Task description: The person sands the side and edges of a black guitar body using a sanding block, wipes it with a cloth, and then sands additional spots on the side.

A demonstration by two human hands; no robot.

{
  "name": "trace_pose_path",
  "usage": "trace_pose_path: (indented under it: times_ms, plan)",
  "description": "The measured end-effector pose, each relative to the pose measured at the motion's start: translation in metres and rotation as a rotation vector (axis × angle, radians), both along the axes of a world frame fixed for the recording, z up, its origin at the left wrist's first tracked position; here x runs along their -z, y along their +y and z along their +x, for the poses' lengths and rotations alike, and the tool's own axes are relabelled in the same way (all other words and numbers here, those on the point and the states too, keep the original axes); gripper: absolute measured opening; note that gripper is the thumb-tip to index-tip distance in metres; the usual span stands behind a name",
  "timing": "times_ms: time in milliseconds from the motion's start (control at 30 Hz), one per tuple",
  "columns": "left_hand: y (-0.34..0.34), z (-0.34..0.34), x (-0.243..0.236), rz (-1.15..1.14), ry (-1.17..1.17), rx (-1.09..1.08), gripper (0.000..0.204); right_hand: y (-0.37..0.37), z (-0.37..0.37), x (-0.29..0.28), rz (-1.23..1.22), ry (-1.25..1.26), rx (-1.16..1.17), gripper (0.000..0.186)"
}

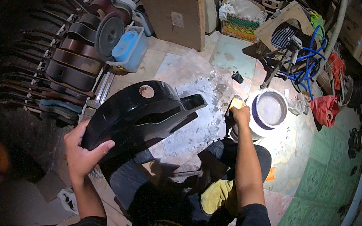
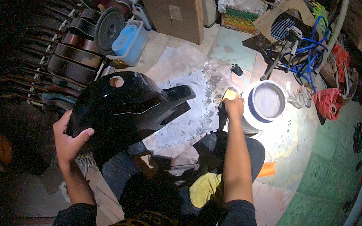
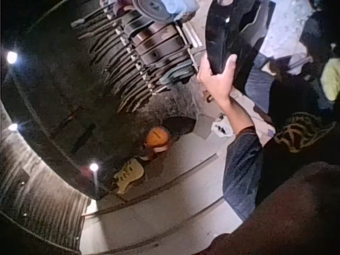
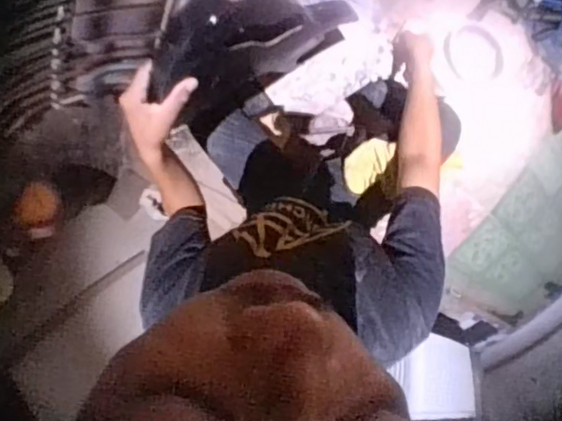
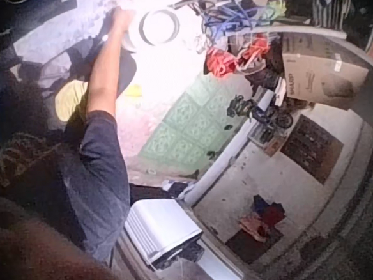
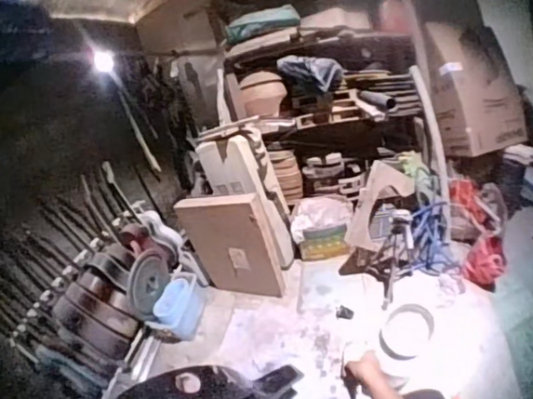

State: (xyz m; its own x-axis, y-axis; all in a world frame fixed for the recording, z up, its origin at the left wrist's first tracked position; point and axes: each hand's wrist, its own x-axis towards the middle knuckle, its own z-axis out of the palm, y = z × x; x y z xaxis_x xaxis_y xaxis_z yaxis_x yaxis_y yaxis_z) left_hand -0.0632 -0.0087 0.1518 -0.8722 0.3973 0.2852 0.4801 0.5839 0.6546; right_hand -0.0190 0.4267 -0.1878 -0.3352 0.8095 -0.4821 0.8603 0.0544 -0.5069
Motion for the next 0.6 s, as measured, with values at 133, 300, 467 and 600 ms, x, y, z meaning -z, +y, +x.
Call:
trace_pose_path:
  times_ms: [133, 300, 467, 600]
  plan:
    - [0.003, 0.003, 0.001, 0.002, -0.034, 0.008, 0.047, 0.009, 0.003, 0.017, -0.068, 0.069, 0.094, 0.081]
    - [0.003, 0.005, 0.001, 0.004, 0.000, -0.003, 0.047, -0.002, 0.000, 0.026, -0.056, 0.136, 0.065, 0.064]
    - [0.007, 0.004, 0.002, 0.024, -0.028, -0.004, 0.047, 0.005, 0.003, 0.052, 0.076, 0.298, 0.134, 0.061]
    - [0.004, 0.006, 0.000, 0.028, -0.066, -0.043, 0.047, 0.008, 0.000, 0.027, -0.725, 0.747, -0.010, 0.052]
